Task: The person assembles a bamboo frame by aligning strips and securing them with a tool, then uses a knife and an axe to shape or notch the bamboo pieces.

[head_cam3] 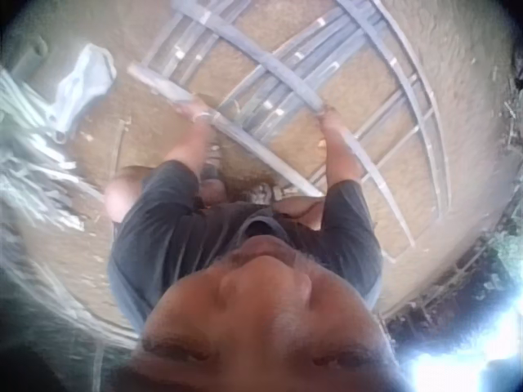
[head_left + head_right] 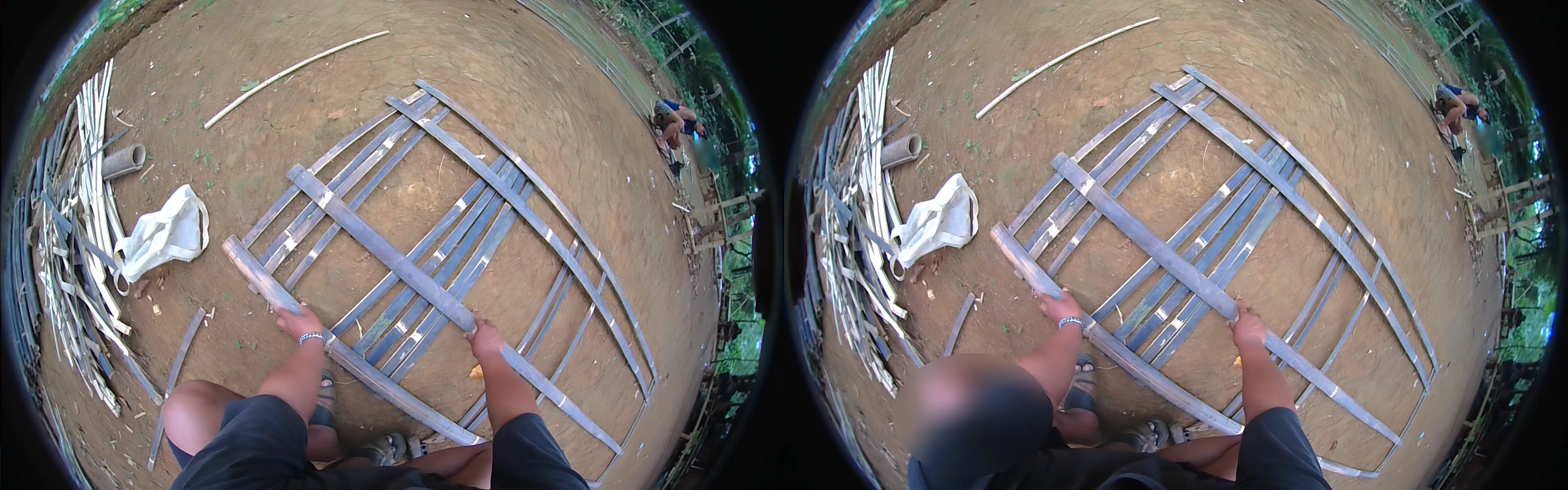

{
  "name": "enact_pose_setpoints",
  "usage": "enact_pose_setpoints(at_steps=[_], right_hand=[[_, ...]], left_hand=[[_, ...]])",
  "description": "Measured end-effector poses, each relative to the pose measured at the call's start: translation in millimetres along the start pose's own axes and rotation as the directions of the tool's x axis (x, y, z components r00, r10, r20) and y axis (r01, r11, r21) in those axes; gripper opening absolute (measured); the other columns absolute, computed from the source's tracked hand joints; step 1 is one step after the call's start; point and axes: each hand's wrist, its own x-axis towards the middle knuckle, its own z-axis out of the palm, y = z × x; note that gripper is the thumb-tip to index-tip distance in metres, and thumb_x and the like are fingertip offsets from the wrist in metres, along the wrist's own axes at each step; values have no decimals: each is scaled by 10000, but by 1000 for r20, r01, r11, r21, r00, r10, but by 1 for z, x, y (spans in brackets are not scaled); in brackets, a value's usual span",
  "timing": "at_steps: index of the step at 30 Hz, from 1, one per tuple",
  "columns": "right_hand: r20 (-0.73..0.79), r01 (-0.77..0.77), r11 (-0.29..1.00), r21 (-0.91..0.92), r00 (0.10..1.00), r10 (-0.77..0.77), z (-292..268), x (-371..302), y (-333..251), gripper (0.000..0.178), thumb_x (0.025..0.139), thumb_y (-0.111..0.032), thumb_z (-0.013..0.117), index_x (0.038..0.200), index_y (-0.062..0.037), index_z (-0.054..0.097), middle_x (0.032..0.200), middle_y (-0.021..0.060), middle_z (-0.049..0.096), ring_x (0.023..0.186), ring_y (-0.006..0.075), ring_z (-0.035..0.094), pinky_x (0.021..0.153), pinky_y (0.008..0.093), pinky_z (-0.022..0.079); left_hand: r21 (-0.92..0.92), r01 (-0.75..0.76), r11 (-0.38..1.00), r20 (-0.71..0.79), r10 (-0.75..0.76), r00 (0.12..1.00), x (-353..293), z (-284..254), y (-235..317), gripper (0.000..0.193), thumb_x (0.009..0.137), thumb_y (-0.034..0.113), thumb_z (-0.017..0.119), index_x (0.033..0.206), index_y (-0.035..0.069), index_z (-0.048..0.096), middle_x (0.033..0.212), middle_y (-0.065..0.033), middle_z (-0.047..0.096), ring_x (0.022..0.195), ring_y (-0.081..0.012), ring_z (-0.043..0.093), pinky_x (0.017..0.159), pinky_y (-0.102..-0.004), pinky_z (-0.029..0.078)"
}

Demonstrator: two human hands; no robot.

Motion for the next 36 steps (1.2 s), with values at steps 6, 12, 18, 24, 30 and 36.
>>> enact_pose_setpoints(at_steps=[6,12,18,24,30,36], right_hand=[[0,-30,1000,-5,1000,30,-6,-4,5,750,885,-354,737,1523,-213,369,1425,142,544,1281,335,557,1042,437,486],[17,-30,997,68,999,29,-10,-4,5,743,900,-337,723,1535,-235,350,1414,102,551,1309,313,538,1049,439,481],[-5,-63,997,54,998,64,-3,-10,14,715,907,-326,710,1527,-245,364,1405,80,557,1296,302,546,1034,449,483],[-1,-68,994,89,998,69,1,-11,14,723,917,-324,699,1542,-253,342,1419,77,550,1326,297,521,1066,465,455],[28,-96,988,118,995,93,3,-6,12,731,915,-311,703,1548,-259,339,1455,92,520,1378,316,468,1116,538,400],[16,-94,979,181,996,92,-3,-7,11,757,925,-335,688,1569,-260,298,1548,94,415,1452,310,372,1157,592,325]], left_hand=[[14,-18,1000,6,18,1000,-2,9,-1,899,907,246,689,1574,-24,149,1332,-338,448,1202,-468,519,1053,-487,428],[54,-56,997,0,56,998,19,20,-19,905,918,292,689,1565,-45,154,1368,-362,435,1229,-482,519,1072,-505,433],[166,-57,984,6,56,998,2,9,-10,910,923,299,687,1567,-39,140,1329,-360,467,1191,-499,538,1016,-521,466],[172,-21,985,28,17,999,2,6,-6,931,930,356,677,1580,1,113,1320,-350,477,1156,-504,568,990,-547,491],[252,-21,968,-17,27,1000,16,20,-16,919,924,348,672,1567,-25,132,1272,-373,502,1149,-517,573,968,-557,503],[229,-18,973,-6,20,1000,34,25,-19,891,885,412,706,1494,-67,267,1264,-387,521,1126,-515,592,956,-560,513]])
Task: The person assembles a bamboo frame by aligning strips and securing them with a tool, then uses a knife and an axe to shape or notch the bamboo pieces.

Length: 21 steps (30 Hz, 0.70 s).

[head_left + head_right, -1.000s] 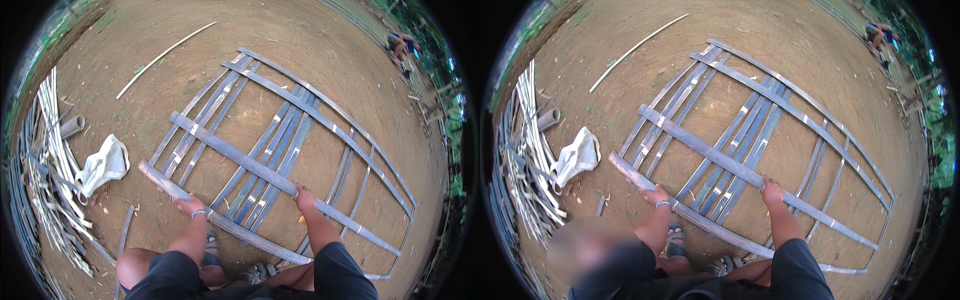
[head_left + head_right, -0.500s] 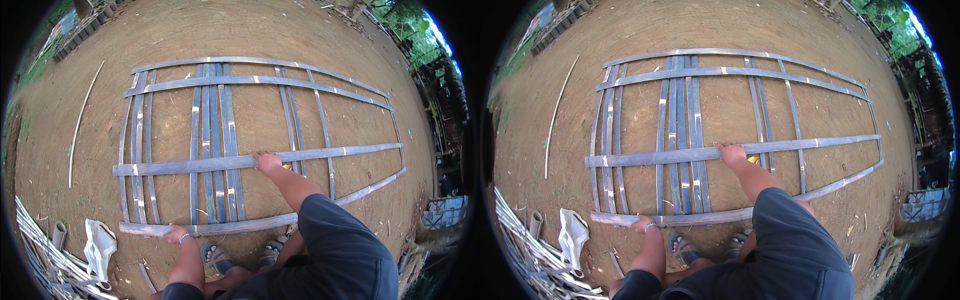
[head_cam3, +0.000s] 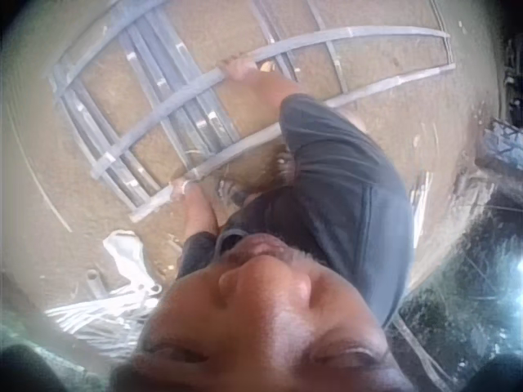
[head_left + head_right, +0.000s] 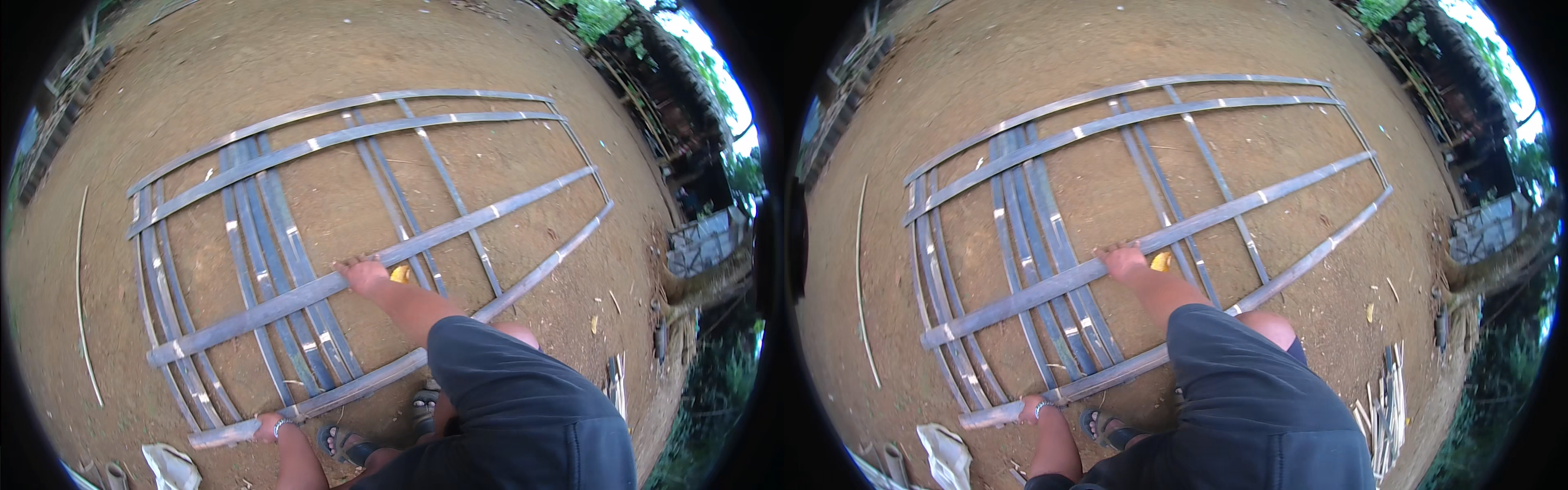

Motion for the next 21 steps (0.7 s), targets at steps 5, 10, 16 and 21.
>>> enact_pose_setpoints(at_steps=[5,10,16,21], right_hand=[[-130,11,984,180,991,13,20,-23,11,770,939,-250,651,1586,-175,240,1618,161,281,1507,332,260,1211,587,209],[-283,138,922,362,959,-32,40,-48,36,863,884,-268,717,1573,-109,222,1617,229,225,1515,364,217,1239,523,180],[-262,88,879,469,964,43,-1,-95,76,864,847,-297,757,1544,-82,294,1532,243,374,1414,386,393,1175,445,342],[-149,-34,933,357,984,93,-2,-184,167,771,858,-370,750,1497,-107,411,1435,163,542,1308,339,535,1058,457,461]], left_hand=[[222,34,975,-89,-14,996,-22,-14,22,917,841,535,705,1435,-73,364,1370,-367,461,1233,-498,513,1015,-560,442],[248,-767,592,125,766,631,-93,-21,59,819,911,513,621,1533,58,343,1560,-192,368,1437,-387,328,1118,-576,295],[-119,-926,-360,650,677,-346,-257,-31,154,919,900,448,668,1589,51,206,1669,-162,161,1545,-338,123,1224,-567,105],[-186,-720,-668,835,278,-474,-331,-16,166,998,890,499,665,1607,73,115,1690,-141,41,1559,-324,44,1224,-592,101]])
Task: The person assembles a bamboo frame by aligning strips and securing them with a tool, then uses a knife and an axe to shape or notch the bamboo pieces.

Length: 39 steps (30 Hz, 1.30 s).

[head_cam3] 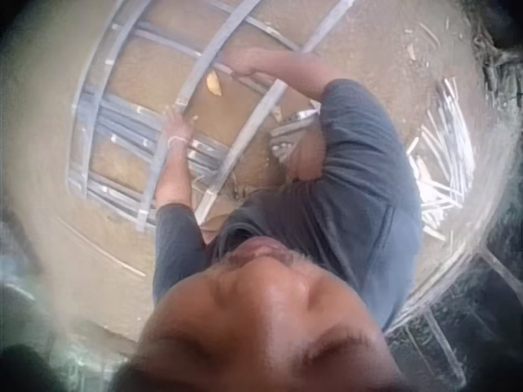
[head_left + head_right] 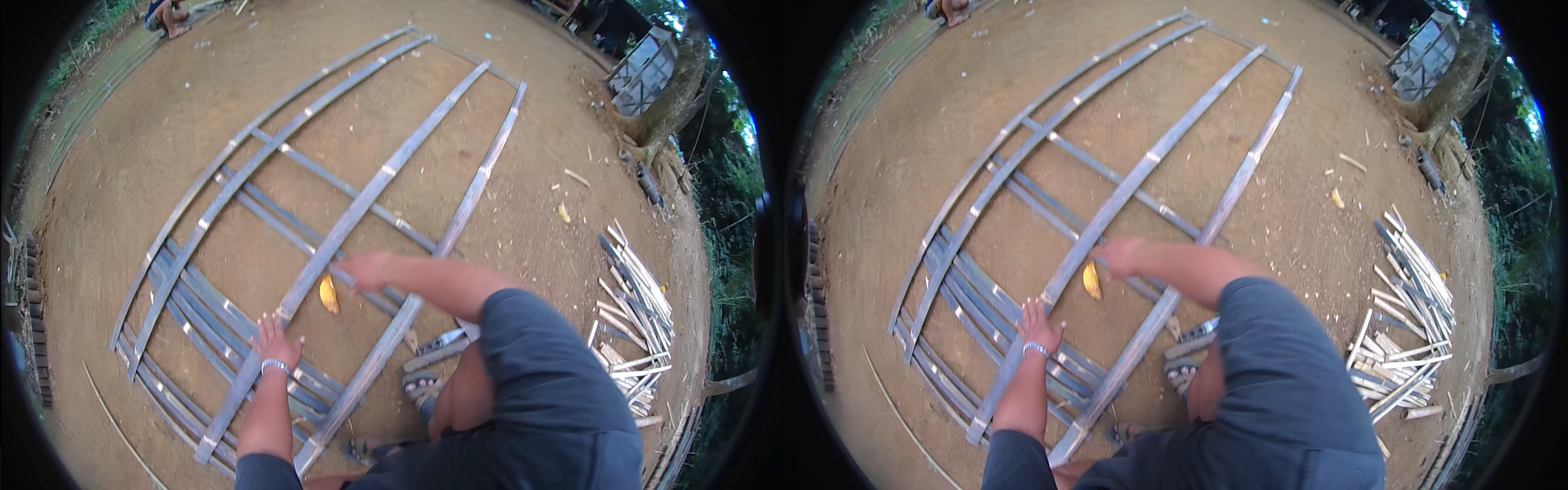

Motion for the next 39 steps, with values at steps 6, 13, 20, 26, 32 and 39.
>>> enact_pose_setpoints(at_steps=[6,13,20,26,32,39], right_hand=[[-324,-452,843,292,782,532,13,-198,83,623,890,-328,727,1415,-76,505,1344,198,606,1226,369,592,1034,439,482],[20,-680,406,610,526,850,205,-331,89,572,874,-267,738,1369,-50,550,1216,194,678,1076,339,680,932,417,539],[254,-746,423,514,604,756,231,-341,25,624,878,-272,707,1432,-90,484,1272,187,660,1178,360,626,1003,440,498],[308,-628,596,500,772,556,225,-288,7,808,883,-300,705,1552,-156,276,1373,216,580,1212,408,588,1034,467,466],[353,-598,612,518,801,484,256,-263,23,961,872,-334,720,1596,-172,109,1271,280,616,1167,424,607,1033,481,458],[408,-638,337,692,731,547,258,-258,33,956,823,-362,775,1556,-141,204,1105,246,677,1096,380,650,974,439,496]], left_hand=[[85,65,994,198,-81,977,20,16,2,1106,854,608,670,1614,93,54,1695,-110,-35,1561,-299,35,1209,-571,216],[204,-3,979,228,-44,973,46,45,-14,1189,815,668,685,1612,80,26,1690,-135,-48,1559,-311,38,1206,-518,268],[207,-74,976,311,6,950,45,30,-3,1308,764,715,699,1565,-80,37,1638,-312,-12,1535,-427,56,1252,-402,150],[274,-60,960,371,-48,928,50,23,2,1341,740,737,708,1572,-59,20,1642,-302,-30,1537,-419,57,1248,-403,163],[291,-76,954,379,-42,924,66,32,-16,1338,738,755,697,1584,-28,20,1650,-280,-46,1543,-395,61,1248,-398,174],[317,-75,945,424,-70,903,64,23,-2,1311,758,747,685,1583,-31,26,1650,-281,-27,1541,-394,75,1248,-399,174]])
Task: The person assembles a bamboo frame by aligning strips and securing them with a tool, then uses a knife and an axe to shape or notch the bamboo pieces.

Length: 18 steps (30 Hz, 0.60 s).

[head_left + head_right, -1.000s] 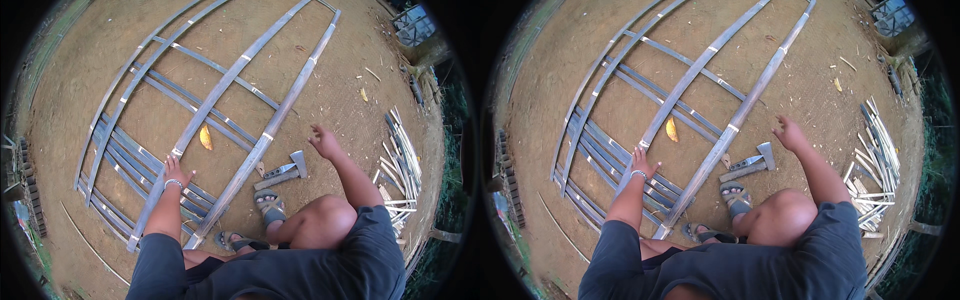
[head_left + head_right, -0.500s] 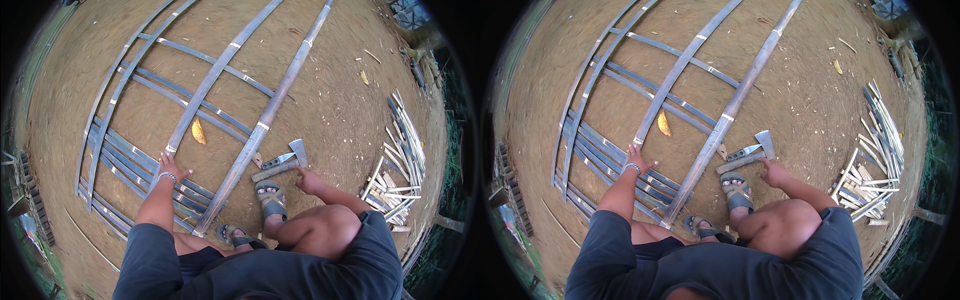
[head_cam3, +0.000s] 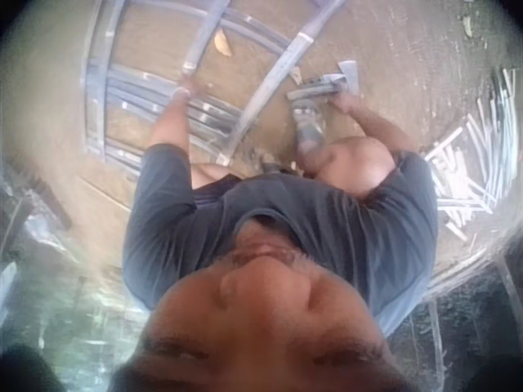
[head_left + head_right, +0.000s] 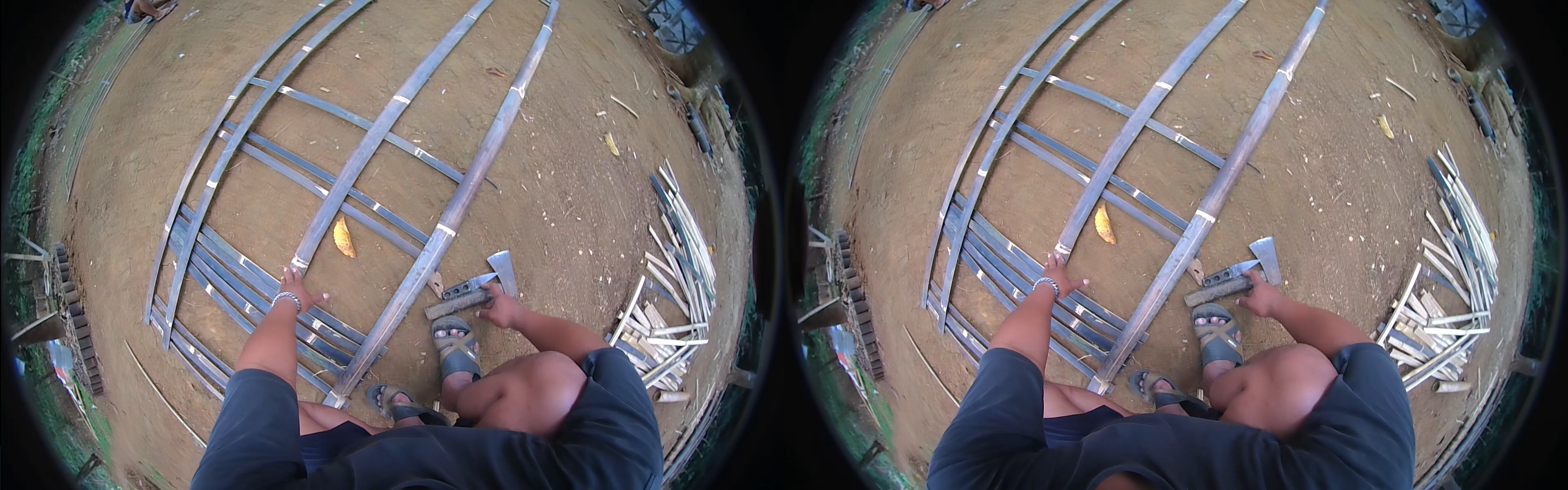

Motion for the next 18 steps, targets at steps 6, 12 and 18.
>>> enact_pose_setpoints(at_steps=[6,12,18], right_hand=[[-216,0,995,-103,976,-22,20,-4,-6,867,789,-382,804,1494,-143,359,1075,186,702,1037,340,676,931,417,513],[-260,18,1000,-16,965,-21,8,1,-6,870,788,-379,809,1470,-49,383,1203,228,654,1123,363,641,980,420,494],[-163,-1,939,344,985,60,20,30,8,689,835,-245,807,1386,-29,454,1052,165,673,945,223,637,798,357,528]], left_hand=[[-60,60,996,-16,-61,998,7,8,-10,1278,768,726,695,1602,33,19,1678,-190,-31,1549,-362,77,1227,-500,225],[-106,87,991,-18,-89,996,4,5,-10,1273,767,718,702,1606,50,18,1683,-168,-43,1551,-347,80,1212,-550,240],[-32,-4,999,-66,2,998,17,17,-20,1287,784,734,665,1558,-95,58,1629,-329,43,1525,-440,106,1246,-407,176]])
